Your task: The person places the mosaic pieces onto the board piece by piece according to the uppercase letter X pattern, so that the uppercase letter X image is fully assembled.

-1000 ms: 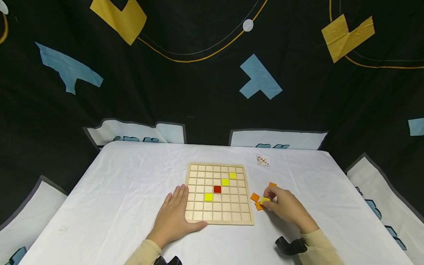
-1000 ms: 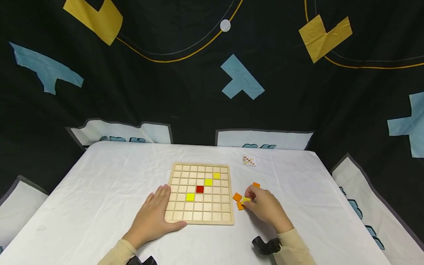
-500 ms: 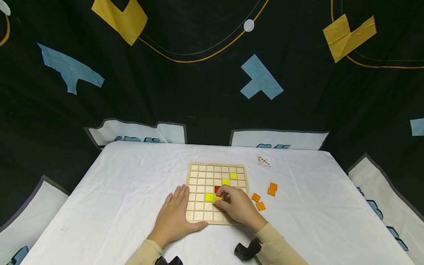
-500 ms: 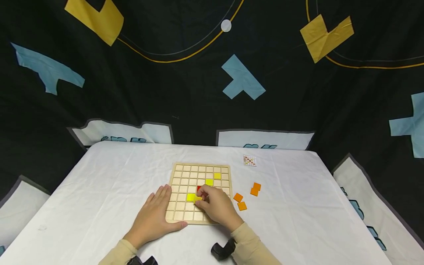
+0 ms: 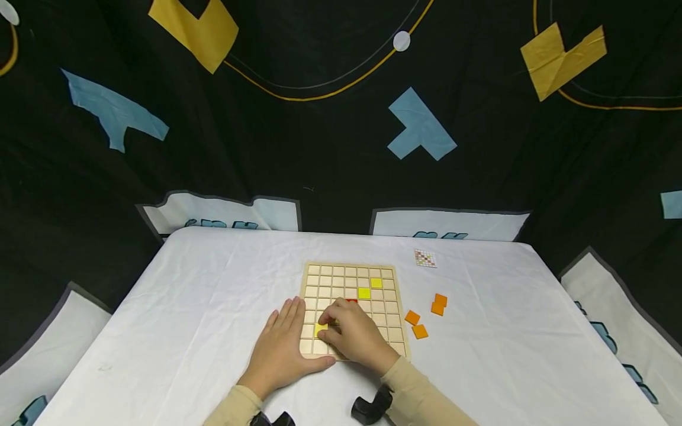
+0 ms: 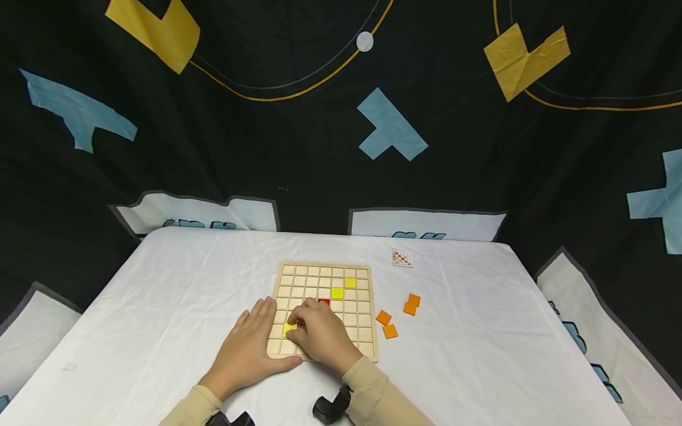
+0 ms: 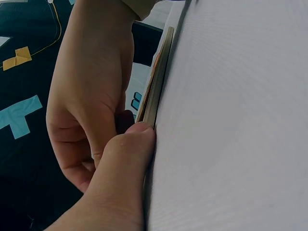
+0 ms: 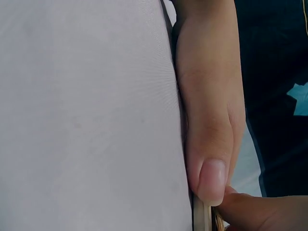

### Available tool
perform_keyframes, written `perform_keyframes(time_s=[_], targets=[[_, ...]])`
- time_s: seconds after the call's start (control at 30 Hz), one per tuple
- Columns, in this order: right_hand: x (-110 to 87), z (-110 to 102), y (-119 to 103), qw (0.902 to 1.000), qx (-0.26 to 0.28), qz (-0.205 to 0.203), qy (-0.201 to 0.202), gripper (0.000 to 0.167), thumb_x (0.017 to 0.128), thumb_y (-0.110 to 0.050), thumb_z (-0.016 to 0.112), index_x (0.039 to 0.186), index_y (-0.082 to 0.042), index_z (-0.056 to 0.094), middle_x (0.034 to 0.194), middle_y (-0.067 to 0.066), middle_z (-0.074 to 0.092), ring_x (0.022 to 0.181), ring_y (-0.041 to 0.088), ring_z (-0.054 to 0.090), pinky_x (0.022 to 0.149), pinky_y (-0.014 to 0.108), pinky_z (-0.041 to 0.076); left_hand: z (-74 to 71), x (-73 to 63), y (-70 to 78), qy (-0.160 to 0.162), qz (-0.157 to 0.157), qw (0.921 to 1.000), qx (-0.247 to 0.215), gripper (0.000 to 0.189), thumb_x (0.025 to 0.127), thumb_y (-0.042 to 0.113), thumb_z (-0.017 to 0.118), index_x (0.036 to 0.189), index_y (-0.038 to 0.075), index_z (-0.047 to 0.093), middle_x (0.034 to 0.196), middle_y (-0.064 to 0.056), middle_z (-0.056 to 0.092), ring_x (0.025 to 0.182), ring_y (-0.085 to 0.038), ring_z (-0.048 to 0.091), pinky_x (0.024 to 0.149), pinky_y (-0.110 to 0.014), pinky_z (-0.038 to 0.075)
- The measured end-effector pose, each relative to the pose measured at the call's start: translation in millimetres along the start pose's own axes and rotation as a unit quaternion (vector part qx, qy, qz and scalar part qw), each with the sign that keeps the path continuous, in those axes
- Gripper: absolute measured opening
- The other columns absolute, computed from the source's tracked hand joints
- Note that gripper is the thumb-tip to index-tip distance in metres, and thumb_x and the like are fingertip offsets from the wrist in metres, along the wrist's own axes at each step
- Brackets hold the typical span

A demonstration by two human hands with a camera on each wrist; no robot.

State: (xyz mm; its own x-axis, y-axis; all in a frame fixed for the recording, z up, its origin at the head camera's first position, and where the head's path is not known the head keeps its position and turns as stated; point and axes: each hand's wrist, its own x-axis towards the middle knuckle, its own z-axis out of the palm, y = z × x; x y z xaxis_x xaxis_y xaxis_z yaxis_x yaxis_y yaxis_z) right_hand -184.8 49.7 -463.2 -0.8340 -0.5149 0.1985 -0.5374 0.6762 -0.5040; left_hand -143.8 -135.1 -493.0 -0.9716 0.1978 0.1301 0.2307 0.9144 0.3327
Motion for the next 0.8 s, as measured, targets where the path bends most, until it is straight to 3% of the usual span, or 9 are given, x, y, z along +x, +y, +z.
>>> perform_keyframes(time_s=[0.13, 0.27, 0.4, 0.57, 0.8], targets=[[-3.0, -1.7, -0.7, 0.9997, -0.022, -0.007, -0.003, 0.015, 0.088, -0.030, 0.075, 0.097, -0.018, 0.074, 0.094, -0.009, 0.061, 0.091, 0.008, 0.054, 0.078, 0.023, 0.049, -1.2, 0.3, 0.2, -0.002, -0.002, 1.0000, 0.000, 0.132, 0.068, 0.093, 0.051, 0.155, -0.004, 0.024, 0.163, -0.018, 0.023, 0.154, -0.032, 0.020, 0.125, -0.052, 0.017], [-7.8, -6.5, 0.7, 0.9994, -0.027, -0.012, -0.017, 0.013, 0.089, -0.030, 0.075, 0.095, -0.019, 0.076, 0.089, -0.011, 0.059, 0.084, 0.004, 0.050, 0.073, 0.018, 0.046, -1.7, 0.5, 0.8, -0.008, -0.003, 0.9999, -0.008, 0.133, 0.068, 0.093, 0.050, 0.155, -0.004, 0.023, 0.164, -0.018, 0.022, 0.154, -0.032, 0.019, 0.125, -0.052, 0.017], [-14.0, -17.3, 9.7, 0.9996, -0.026, -0.007, -0.005, 0.010, 0.090, -0.028, 0.074, 0.096, -0.020, 0.076, 0.084, -0.011, 0.057, 0.079, 0.004, 0.047, 0.068, 0.018, 0.043, -1.4, 0.4, 1.2, -0.007, -0.007, 0.9999, -0.011, 0.132, 0.068, 0.092, 0.053, 0.155, -0.003, 0.023, 0.164, -0.017, 0.023, 0.154, -0.032, 0.019, 0.125, -0.052, 0.017], [-26.1, -41.8, 37.2, 0.9969, -0.040, 0.060, 0.030, 0.020, 0.089, -0.025, 0.074, 0.108, -0.018, 0.072, 0.080, -0.011, 0.055, 0.074, 0.007, 0.048, 0.064, 0.021, 0.043, -0.9, 0.6, 1.7, -0.004, -0.009, 0.9999, -0.012, 0.132, 0.067, 0.090, 0.056, 0.156, -0.002, 0.023, 0.164, -0.016, 0.022, 0.154, -0.031, 0.019, 0.125, -0.051, 0.017], [-48.4, -79.7, 79.7, 0.9764, -0.114, 0.182, 0.018, 0.037, 0.087, -0.026, 0.075, 0.120, -0.012, 0.069, 0.090, -0.003, 0.059, 0.080, 0.013, 0.052, 0.061, 0.029, 0.044, -0.7, 1.1, 1.9, -0.005, -0.008, 0.9999, -0.014, 0.132, 0.067, 0.089, 0.057, 0.156, -0.002, 0.023, 0.164, -0.015, 0.022, 0.154, -0.031, 0.019, 0.125, -0.051, 0.017]])
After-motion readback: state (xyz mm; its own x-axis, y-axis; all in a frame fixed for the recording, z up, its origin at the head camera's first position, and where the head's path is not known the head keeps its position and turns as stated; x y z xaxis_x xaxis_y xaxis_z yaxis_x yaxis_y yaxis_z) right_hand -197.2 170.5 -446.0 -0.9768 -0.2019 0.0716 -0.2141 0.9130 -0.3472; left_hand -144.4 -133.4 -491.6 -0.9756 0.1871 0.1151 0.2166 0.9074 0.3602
